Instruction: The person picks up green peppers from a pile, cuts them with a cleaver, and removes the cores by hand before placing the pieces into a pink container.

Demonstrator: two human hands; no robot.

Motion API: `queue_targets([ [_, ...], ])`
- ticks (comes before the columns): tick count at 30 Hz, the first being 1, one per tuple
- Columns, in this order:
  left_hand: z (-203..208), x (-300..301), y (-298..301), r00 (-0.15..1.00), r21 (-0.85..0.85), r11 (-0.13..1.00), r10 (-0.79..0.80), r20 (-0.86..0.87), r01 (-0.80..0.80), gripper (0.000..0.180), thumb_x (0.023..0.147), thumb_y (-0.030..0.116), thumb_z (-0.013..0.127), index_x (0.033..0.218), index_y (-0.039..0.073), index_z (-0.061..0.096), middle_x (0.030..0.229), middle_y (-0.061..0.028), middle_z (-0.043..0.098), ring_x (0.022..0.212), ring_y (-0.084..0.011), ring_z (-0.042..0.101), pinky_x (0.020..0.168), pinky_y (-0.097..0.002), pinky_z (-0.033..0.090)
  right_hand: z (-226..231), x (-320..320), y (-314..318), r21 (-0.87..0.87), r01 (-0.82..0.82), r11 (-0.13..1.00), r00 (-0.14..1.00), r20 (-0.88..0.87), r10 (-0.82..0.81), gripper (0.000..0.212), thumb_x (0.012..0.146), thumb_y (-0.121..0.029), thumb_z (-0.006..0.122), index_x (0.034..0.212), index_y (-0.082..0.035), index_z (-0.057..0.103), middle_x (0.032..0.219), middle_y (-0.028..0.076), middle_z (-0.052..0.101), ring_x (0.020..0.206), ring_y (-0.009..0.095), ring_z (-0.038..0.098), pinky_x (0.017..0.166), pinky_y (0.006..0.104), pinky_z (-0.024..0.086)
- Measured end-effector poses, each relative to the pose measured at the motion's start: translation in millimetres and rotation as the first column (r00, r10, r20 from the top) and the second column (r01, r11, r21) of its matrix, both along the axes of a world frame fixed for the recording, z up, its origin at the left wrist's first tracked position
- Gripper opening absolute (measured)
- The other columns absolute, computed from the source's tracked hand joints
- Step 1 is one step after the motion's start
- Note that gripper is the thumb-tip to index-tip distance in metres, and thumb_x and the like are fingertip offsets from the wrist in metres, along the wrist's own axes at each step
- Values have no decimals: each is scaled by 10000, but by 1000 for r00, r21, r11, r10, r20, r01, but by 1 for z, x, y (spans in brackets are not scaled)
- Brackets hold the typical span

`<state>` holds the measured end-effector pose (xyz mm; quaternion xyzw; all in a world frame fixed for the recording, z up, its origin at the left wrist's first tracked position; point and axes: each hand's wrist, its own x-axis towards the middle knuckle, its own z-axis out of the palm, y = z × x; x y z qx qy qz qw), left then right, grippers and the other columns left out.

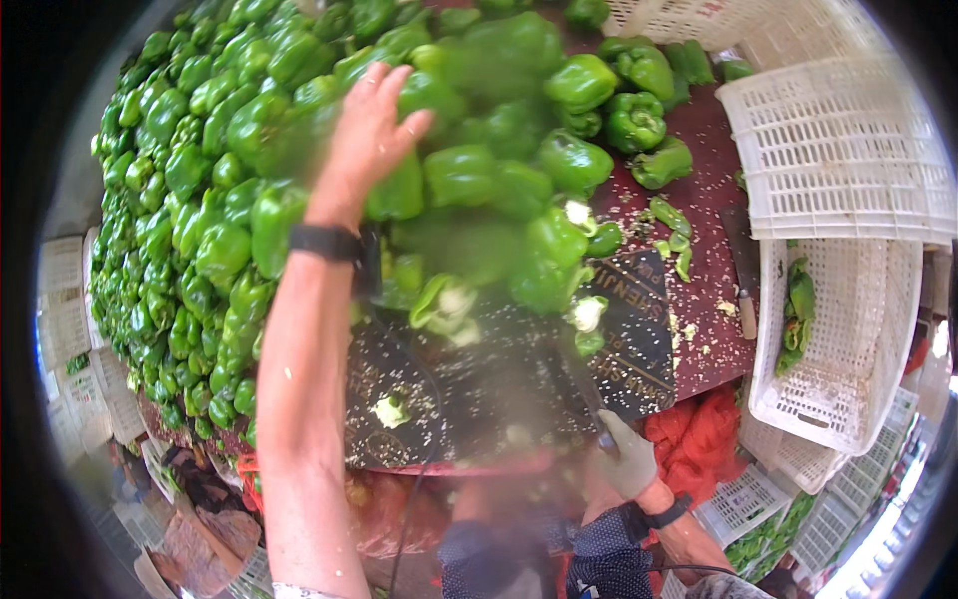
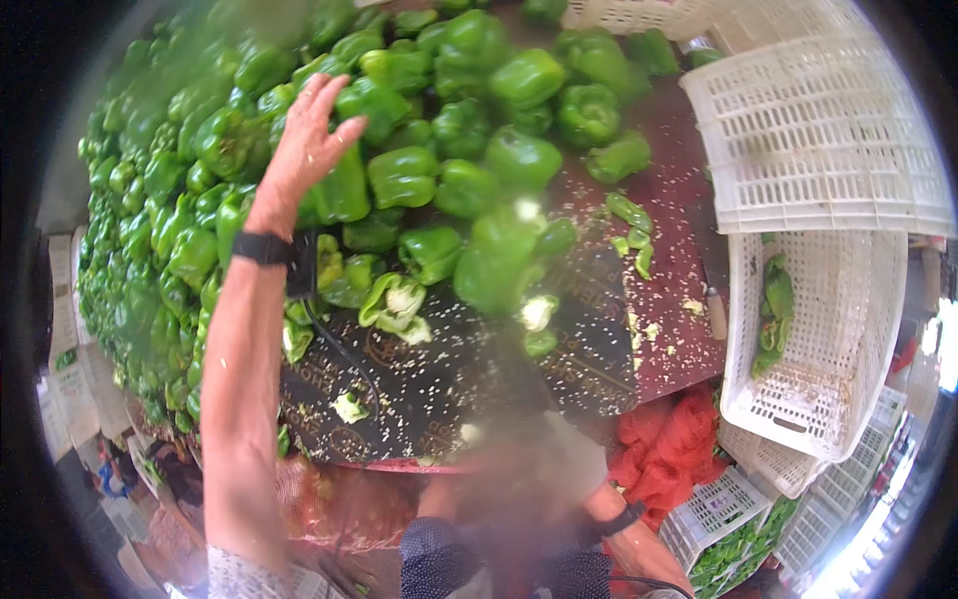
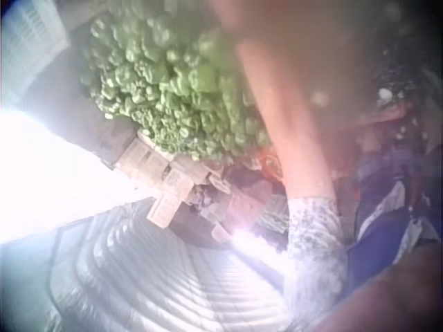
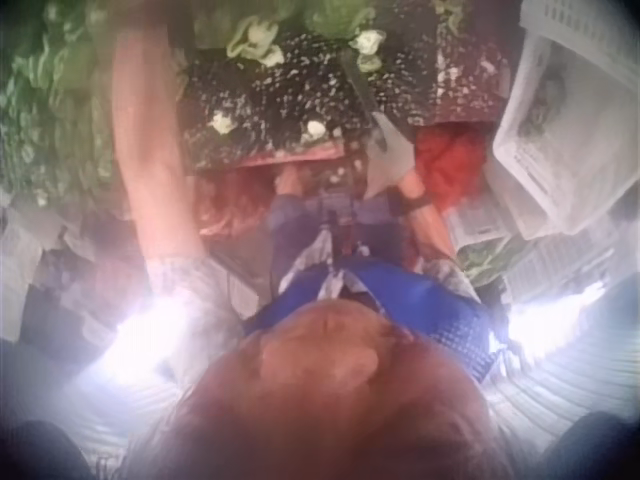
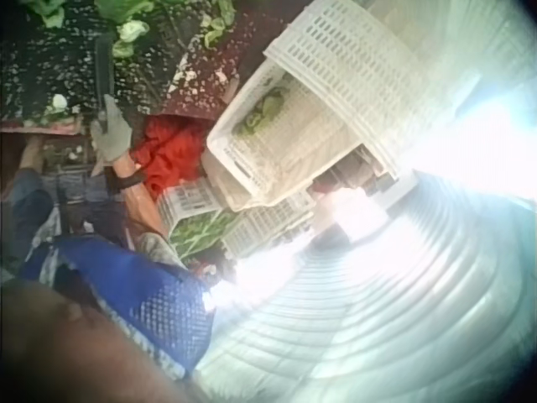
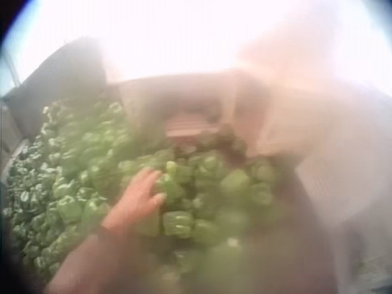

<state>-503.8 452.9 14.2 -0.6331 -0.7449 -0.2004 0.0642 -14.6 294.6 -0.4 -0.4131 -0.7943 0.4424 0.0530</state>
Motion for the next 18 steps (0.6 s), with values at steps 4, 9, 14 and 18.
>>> queue_targets([
  [4, -34, -7, 49, 987, -281, 957, 110, 117, -74, 684, 813, 393, 692, 1374, 91, 443, 1447, -237, 362, 1347, -385, 334, 1105, -451, 301, 29, 24, 55, -31, 180, 983, 980, 95, -177, 498, 800, -71, 651, 1268, 30, 514, 855, 130, 637, 683, 137, 594, 670, 281, 502],
  [9, -49, 33, 58, 996, -294, 956, 4, 86, 21, 567, 763, 389, 707, 1221, 90, 559, 1180, -184, 577, 1099, -368, 531, 933, -459, 446, 42, -45, 221, 274, 92, 957, 993, 46, -108, 512, 816, -70, 617, 1314, -27, 505, 721, 130, 563, 625, 132, 544, 609, 304, 469],
  [14, -123, 81, -6, 920, -409, 912, 177, 349, -21, 516, 916, 448, 541, 1263, 67, 539, 1261, -245, 520, 1167, -414, 491, 1004, -487, 392, 18, -171, 368, 438, -11, 899, 997, 69, -21, 524, 823, -241, 596, 1317, -93, 506, 839, 146, 616, 733, 257, 605, 665, 373, 488],
  [18, -81, 95, -30, 984, -360, 925, -65, 165, 121, 545, 952, 425, 451, 1343, 45, 465, 1378, -264, 434, 1311, -416, 370, 1101, -467, 300, 20, -222, 372, 95, 6, 995, 996, 83, -14, 541, 827, -157, 565, 1363, -129, 498, 573, 15, 520, 444, 108, 455, 393, 289, 363],
])
